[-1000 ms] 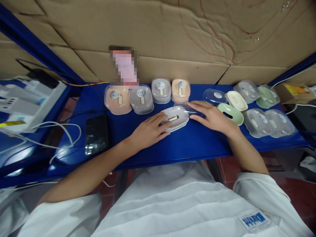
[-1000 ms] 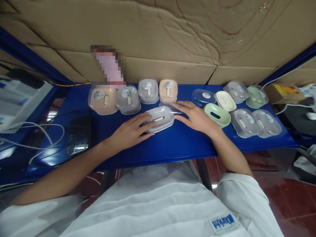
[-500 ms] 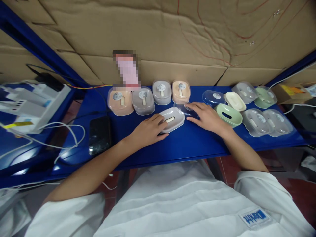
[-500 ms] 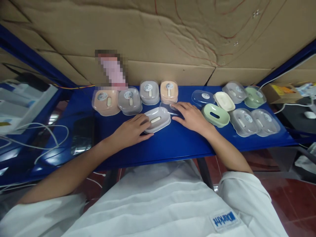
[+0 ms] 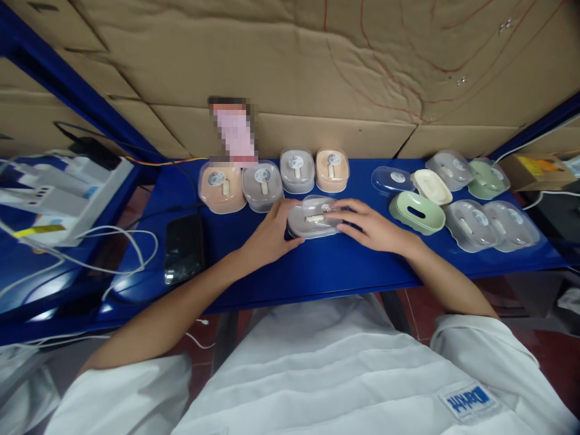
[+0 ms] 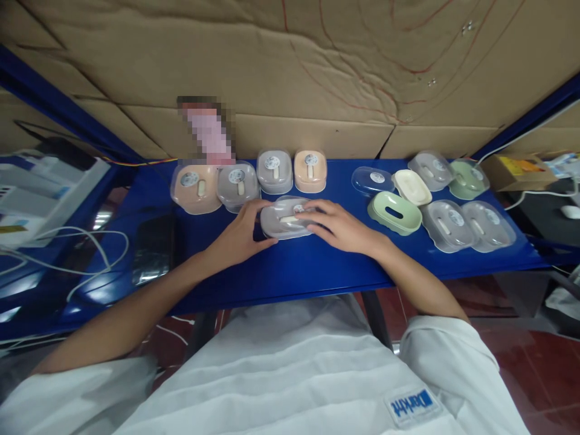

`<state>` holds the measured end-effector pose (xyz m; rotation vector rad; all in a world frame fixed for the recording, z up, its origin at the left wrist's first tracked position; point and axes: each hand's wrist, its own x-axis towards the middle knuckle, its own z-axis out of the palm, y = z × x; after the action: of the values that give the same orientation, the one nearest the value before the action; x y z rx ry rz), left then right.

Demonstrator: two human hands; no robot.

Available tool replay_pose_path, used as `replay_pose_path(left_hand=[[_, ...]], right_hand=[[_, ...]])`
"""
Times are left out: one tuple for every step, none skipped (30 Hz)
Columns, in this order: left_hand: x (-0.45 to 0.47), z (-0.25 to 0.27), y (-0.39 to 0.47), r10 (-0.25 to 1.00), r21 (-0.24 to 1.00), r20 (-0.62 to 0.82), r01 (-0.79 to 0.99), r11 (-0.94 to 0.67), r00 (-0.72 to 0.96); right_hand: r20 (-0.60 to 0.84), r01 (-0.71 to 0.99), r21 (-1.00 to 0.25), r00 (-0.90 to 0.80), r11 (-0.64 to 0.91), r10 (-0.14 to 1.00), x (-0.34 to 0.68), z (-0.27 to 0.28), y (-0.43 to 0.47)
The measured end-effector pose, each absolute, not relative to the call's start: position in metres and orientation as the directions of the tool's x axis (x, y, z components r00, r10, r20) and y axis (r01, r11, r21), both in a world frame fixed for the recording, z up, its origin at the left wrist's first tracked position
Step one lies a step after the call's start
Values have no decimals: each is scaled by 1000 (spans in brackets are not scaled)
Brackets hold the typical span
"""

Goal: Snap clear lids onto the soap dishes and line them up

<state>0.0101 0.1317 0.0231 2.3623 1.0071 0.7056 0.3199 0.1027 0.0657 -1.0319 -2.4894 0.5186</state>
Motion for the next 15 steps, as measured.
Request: replay_pose_path(left_hand=[[10, 22, 132, 753, 617, 281, 489, -616, 595], [11, 20, 132, 748, 629, 294, 468, -620, 595], [11, 19, 132, 741, 636, 309, 450, -627, 596], [12, 17, 132, 738, 640, 323, 437, -632, 593], [12, 15, 133, 737, 645, 333, 428, -633, 588], [13, 14, 133, 739, 651, 340, 422, -631, 582], [13, 13, 134, 741, 658, 343, 415, -628, 577], [13, 13, 134, 741, 663, 344, 410, -626, 576], [13, 13, 135, 741, 667, 342, 406, -624, 578], [13, 13, 135, 742, 670, 335, 407, -621, 580], [13, 14, 135, 745, 672, 326, 412, -616, 583], [12, 15, 135, 749, 672, 313, 421, -609, 584], [12, 16, 135, 756, 670, 296, 437, -600, 583], [12, 17, 135, 762, 665, 277, 455, -591, 585], [11, 19, 135, 766, 658, 258, 473, -585, 588]], right_hand=[[223, 586, -450, -657, 673, 721, 316, 63, 101], [225, 592, -425, -664, 685, 713, 312, 60, 101], [225, 596, -404, -671, 694, 707, 309, 57, 100], [226, 599, -386, -676, 702, 701, 306, 54, 100], [229, 601, -371, -680, 708, 697, 305, 52, 101], [235, 602, -353, -684, 716, 690, 304, 50, 101], [241, 601, -329, -692, 728, 680, 304, 49, 102], [246, 598, -302, -704, 743, 666, 304, 48, 102], [249, 594, -274, -716, 757, 652, 304, 47, 103], [251, 590, -250, -726, 768, 640, 304, 46, 103], [252, 589, -231, -733, 775, 632, 304, 45, 103], [255, 590, -215, -735, 778, 628, 303, 43, 103], [258, 593, -202, -735, 779, 627, 303, 42, 103], [261, 595, -187, -737, 782, 623, 302, 41, 103], [263, 595, -170, -741, 786, 618, 302, 40, 103]])
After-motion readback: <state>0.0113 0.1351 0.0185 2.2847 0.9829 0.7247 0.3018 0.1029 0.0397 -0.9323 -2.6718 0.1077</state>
